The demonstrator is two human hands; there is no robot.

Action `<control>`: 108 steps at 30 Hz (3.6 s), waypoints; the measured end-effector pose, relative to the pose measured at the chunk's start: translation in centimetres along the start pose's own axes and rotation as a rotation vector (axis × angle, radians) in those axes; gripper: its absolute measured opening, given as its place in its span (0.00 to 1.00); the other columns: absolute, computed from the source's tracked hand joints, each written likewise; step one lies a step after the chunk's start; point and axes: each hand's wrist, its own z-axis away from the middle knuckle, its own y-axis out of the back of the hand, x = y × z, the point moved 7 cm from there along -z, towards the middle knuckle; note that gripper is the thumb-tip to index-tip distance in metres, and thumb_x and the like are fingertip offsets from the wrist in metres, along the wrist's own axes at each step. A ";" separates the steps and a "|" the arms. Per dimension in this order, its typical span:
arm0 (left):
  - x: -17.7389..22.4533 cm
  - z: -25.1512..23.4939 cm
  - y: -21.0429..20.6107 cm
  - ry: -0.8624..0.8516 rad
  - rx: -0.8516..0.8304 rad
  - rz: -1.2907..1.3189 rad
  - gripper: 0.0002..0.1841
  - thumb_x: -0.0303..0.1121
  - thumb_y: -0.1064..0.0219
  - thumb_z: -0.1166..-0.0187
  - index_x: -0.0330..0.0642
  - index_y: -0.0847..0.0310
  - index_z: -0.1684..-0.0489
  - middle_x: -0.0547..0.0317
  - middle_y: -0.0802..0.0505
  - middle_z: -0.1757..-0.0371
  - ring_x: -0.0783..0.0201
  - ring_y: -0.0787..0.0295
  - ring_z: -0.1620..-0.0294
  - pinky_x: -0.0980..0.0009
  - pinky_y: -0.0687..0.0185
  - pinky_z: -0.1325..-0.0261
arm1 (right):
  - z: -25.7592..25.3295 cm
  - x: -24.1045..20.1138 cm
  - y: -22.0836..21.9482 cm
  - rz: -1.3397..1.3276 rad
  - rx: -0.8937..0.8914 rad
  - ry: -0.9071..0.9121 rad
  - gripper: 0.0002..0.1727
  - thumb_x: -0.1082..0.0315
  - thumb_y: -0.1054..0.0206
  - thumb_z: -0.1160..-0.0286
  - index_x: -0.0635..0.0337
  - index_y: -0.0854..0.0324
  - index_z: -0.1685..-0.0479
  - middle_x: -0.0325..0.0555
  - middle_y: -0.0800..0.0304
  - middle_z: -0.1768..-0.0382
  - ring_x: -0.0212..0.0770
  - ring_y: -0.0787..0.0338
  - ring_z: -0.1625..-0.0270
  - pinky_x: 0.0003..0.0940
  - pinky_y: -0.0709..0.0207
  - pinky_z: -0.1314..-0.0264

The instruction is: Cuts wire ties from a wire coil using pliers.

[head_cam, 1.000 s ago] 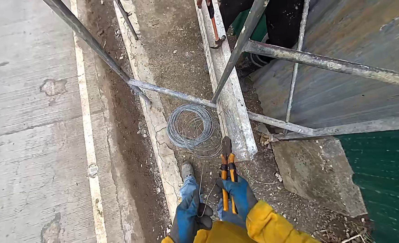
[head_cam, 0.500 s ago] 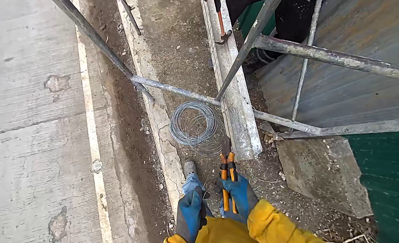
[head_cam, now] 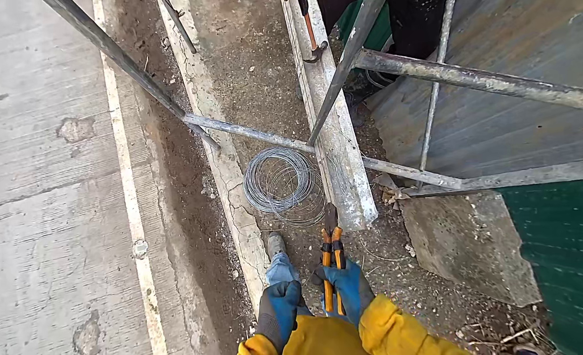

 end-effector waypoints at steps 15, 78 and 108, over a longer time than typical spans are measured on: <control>0.7 -0.1 -1.6 -0.058 -0.372 -0.242 0.24 0.54 0.47 0.11 0.44 0.15 0.41 0.57 0.10 0.75 0.62 0.12 0.78 0.63 0.13 0.70 | -0.2 1.7 0.2 0.219 -0.006 -0.020 0.29 0.71 0.22 0.38 0.64 0.27 0.35 0.53 0.09 0.64 0.46 0.08 0.70 0.43 0.11 0.66; 1.8 -4.4 5.4 -0.298 -0.060 0.294 0.14 0.34 0.32 0.18 0.39 0.09 0.41 0.60 0.13 0.79 0.70 0.26 0.87 0.74 0.31 0.84 | 2.2 -0.2 2.1 0.716 -0.554 0.141 0.23 0.65 0.22 0.36 0.64 0.19 0.41 0.46 0.07 0.55 0.38 0.07 0.54 0.40 0.13 0.47; 2.7 -5.4 4.8 -0.287 -0.264 0.199 0.10 0.33 0.29 0.21 0.39 0.06 0.52 0.58 0.10 0.81 0.74 0.29 0.90 0.78 0.39 0.88 | 0.9 -0.9 1.5 0.907 -0.584 0.352 0.20 0.61 0.26 0.30 0.63 0.18 0.44 0.50 0.13 0.51 0.41 0.12 0.51 0.41 0.18 0.47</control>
